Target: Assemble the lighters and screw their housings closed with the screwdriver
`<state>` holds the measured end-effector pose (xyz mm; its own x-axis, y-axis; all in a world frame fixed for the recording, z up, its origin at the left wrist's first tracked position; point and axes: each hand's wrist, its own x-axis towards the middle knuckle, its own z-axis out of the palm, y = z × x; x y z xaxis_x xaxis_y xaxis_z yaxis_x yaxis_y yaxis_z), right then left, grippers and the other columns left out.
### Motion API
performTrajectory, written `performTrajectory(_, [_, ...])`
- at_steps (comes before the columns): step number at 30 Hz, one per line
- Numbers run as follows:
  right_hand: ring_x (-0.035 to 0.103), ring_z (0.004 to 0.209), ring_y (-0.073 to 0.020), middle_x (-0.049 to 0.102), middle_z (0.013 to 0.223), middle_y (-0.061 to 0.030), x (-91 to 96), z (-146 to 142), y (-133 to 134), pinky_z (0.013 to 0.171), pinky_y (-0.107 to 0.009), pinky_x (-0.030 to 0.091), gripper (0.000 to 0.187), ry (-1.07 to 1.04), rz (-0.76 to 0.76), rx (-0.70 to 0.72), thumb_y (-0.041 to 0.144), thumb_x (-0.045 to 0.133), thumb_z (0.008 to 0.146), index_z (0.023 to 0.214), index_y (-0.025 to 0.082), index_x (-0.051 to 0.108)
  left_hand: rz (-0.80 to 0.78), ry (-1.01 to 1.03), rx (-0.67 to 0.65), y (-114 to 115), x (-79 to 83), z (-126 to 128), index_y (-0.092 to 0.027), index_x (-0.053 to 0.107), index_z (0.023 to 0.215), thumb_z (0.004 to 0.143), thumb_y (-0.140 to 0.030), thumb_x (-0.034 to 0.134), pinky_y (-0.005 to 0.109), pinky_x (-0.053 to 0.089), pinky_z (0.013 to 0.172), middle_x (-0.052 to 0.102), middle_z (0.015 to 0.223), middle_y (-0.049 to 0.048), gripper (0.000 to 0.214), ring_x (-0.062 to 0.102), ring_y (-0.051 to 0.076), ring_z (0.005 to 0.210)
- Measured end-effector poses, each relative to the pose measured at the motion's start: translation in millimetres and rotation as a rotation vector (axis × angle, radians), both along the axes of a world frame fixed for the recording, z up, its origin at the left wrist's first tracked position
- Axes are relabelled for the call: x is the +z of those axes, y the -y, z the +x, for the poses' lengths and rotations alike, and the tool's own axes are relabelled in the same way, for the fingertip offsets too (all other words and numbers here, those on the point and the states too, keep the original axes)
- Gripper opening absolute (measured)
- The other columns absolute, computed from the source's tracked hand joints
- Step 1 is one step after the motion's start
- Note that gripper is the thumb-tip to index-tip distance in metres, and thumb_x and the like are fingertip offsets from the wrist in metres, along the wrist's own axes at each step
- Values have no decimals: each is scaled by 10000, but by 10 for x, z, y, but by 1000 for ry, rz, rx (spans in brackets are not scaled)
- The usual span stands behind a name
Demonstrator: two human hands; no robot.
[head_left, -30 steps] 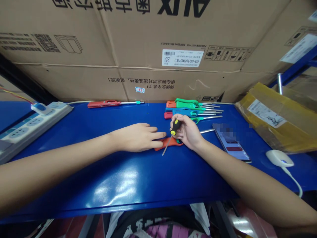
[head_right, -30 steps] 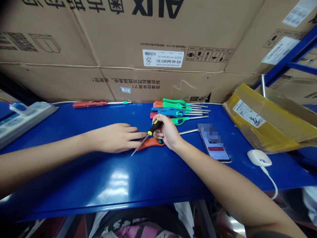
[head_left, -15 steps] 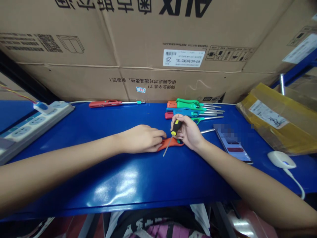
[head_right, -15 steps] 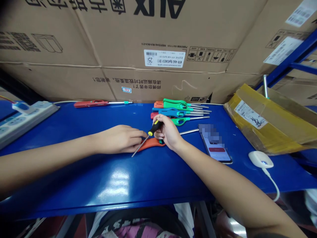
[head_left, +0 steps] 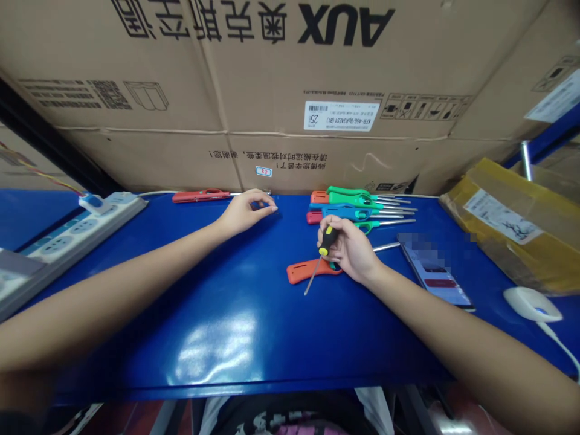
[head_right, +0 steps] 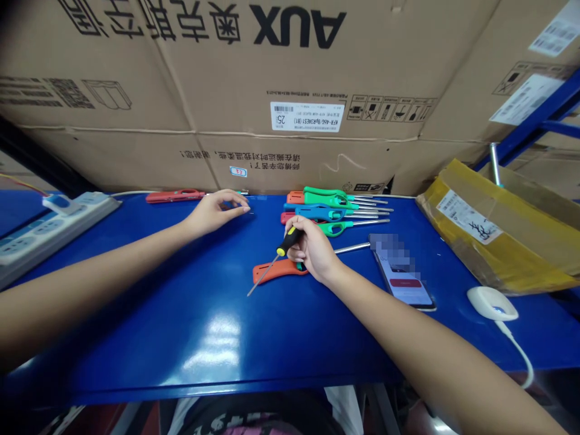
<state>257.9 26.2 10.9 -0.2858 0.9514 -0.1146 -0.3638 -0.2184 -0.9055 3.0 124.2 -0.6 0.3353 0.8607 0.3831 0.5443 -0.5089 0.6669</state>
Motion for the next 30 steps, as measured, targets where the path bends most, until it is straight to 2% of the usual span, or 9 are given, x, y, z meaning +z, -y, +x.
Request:
performTrajectory(4, [261,383,-53,507,596,51,9,-3,1,375,-186,187,149,-3,-5,0,342,547,750,810,226,475,-40,19,137,-174,-159,-47,-177,793,837,770,-504,718,335,489,714,768,889,80,342,627,191,720])
performTrajectory(6, [260,387,-52,508,604,50,13,-5,0,376,-185,182,151,-3,-10,1,341,548,751,814,225,476,-57,24,152,-201,-209,-23,-197,811,850,774,-494,720,334,497,710,780,893,66,320,644,195,731])
performTrajectory(8, [258,392,-50,499,601,52,13,-7,-3,377,-184,178,150,-5,-16,-1,337,551,747,811,224,475,-61,29,153,-203,-236,10,-215,820,851,781,-473,726,343,519,776,791,940,58,284,684,215,827])
performTrajectory(12, [252,400,-46,478,602,57,4,-13,-7,377,-183,168,146,-13,-27,-11,332,554,746,804,221,480,-62,27,159,-174,-245,43,-231,828,842,791,-430,740,375,523,949,796,1001,54,224,703,256,1030])
performTrajectory(15, [278,413,-52,454,600,58,1,-18,-2,377,-184,161,141,-18,-29,-20,333,558,749,795,219,490,-68,16,167,-157,-245,41,-235,834,854,800,-410,743,382,517,1003,795,1028,51,204,697,267,1086])
performTrajectory(20, [287,403,-53,407,580,67,6,-21,6,375,-189,159,136,-9,-28,-30,333,566,757,782,217,500,-74,8,180,-156,-253,35,-229,829,843,814,-397,737,392,521,1019,791,1043,53,194,701,266,1091])
performTrajectory(25, [271,404,-56,438,593,56,7,-14,1,376,-194,155,132,-3,-21,-26,337,554,767,793,223,491,-64,8,171,-151,-254,41,-223,819,845,812,-393,732,406,518,1017,793,1026,53,194,697,265,1093])
performTrajectory(30, [268,407,-62,464,596,48,1,-3,-4,379,-199,162,122,-6,-16,-19,330,545,777,808,228,486,-24,0,169,-156,-281,56,-214,802,829,814,-387,707,384,530,951,786,1008,55,198,692,260,1068])
